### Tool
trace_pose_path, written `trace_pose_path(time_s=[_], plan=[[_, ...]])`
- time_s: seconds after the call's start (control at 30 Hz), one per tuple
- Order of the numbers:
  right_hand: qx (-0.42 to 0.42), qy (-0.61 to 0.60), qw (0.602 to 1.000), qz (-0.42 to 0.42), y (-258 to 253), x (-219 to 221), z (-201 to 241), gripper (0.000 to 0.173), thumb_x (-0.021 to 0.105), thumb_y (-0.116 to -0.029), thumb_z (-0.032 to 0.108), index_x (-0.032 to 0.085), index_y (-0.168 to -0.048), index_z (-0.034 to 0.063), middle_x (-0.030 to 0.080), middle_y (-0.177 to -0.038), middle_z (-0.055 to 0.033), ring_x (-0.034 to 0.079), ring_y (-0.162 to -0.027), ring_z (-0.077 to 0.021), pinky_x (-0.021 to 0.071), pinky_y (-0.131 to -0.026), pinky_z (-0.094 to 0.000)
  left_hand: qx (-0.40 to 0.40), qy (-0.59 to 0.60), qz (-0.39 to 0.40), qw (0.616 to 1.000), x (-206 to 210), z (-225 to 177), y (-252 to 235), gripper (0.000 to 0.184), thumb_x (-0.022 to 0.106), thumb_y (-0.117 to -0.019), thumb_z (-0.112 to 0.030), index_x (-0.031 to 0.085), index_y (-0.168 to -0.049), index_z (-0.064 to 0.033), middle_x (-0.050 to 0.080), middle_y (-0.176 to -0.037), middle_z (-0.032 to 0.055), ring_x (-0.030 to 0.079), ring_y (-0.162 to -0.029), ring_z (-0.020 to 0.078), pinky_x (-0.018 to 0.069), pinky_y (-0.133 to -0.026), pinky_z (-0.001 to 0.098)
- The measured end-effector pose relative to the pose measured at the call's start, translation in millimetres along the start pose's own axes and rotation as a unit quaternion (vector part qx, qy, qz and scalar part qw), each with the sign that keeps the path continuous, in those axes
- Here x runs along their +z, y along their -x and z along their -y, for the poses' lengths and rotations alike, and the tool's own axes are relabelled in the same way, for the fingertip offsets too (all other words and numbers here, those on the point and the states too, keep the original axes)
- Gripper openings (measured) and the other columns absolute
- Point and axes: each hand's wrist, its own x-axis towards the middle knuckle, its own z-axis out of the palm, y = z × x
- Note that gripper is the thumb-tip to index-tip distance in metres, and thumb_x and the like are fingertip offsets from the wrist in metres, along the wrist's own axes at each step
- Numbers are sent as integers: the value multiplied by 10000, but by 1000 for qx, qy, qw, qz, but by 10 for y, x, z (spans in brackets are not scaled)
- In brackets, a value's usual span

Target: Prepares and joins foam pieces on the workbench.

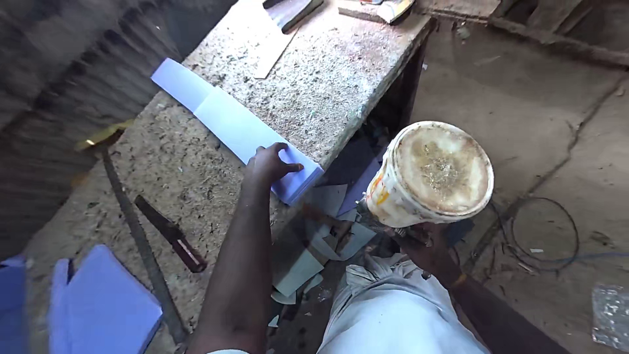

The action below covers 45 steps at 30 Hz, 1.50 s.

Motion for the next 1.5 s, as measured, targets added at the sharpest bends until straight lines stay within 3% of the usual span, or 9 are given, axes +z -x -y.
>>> trace_pose_path(time_s=[0.3, 0.4, 0.6, 0.8, 0.9, 1.13, 1.33, 1.43, 1.5], plan=[[9, 13, 1000, -27, 77, 44, 58, 115, 755, -893, 161, 719, -983, 100, 699, -751, 42, 621, -550, -39, 565, -516, -223, 11, 1, 1, 1000, -22, 5, -4, 803, 843, -781, -560, 542, -1468, -272, 493, -1444, 319, 528, -1268, 533, 430, -963, 752], [14, 16, 1000, -8, 101, 3, 21, 120, 756, -881, 205, 724, -956, 117, 700, -740, 34, 634, -544, -64, 580, -516, -252, 19, 6, -1, 1000, -6, 21, 5, 800, 842, -785, -551, 549, -1462, -242, 506, -1430, 320, 527, -1270, 533, 431, -968, 757], [11, -22, 1000, -4, 136, 28, 53, 86, 760, -891, 167, 739, -968, 133, 704, -747, 49, 620, -547, -41, 564, -518, -213, 10, 12, -8, 1000, -13, 4, 36, 790, 854, -778, -539, 561, -1450, -246, 507, -1435, 306, 528, -1274, 523, 439, -966, 744], [27, -19, 998, 60, 174, 1, 77, 93, 778, -856, 163, 725, -930, 143, 708, -773, 48, 659, -625, -46, 592, -599, -236, 1, 6, -8, 1000, -16, -8, 53, 803, 848, -774, -558, 549, -1459, -263, 499, -1446, 301, 538, -1265, 517, 445, -962, 739], [42, 0, 997, 60, 170, 12, 104, 81, 769, -857, 198, 734, -911, 150, 695, -732, 52, 642, -590, -44, 577, -569, -236, -7, 5, -8, 1000, -10, -25, 70, 795, 844, -779, -560, 545, -1460, -282, 493, -1453, 298, 544, -1255, 520, 447, -955, 737], [44, 15, 999, 11, 148, 64, 159, 144, 769, -871, 177, 741, -1003, 126, 717, -782, 46, 645, -591, -41, 582, -557, -224, -7, 2, -8, 1000, 4, -15, 57, 785, 842, -783, -557, 554, -1454, -267, 492, -1458, 294, 537, -1267, 515, 444, -953, 740], [15, -13, 998, 63, 255, 63, 113, 133, 769, -854, 153, 737, -982, 139, 715, -801, 64, 653, -640, -13, 585, -606, -204, 1, -1, -8, 1000, -1, -11, 45, 794, 838, -785, -562, 545, -1461, -267, 499, -1451, 295, 528, -1276, 520, 433, -964, 744], [-2, 9, 1000, 25, 248, 78, 31, 129, 762, -872, 164, 733, -991, 124, 717, -819, 49, 662, -660, -28, 592, -613, -223, 11, 2, -16, 1000, 21, 19, 26, 795, 845, -774, -566, 560, -1450, -259, 509, -1436, 308, 529, -1268, 533, 422, -962, 765], [8, 28, 999, -21, 207, 77, -7, 170, 767, -883, 197, 745, -1032, 118, 727, -819, 31, 654, -607, -56, 594, -562, -249, 6, 3, -14, 1000, 18, 15, 29, 797, 844, -776, -567, 553, -1456, -267, 502, -1443, 307, 530, -1263, 536, 425, -957, 763]])
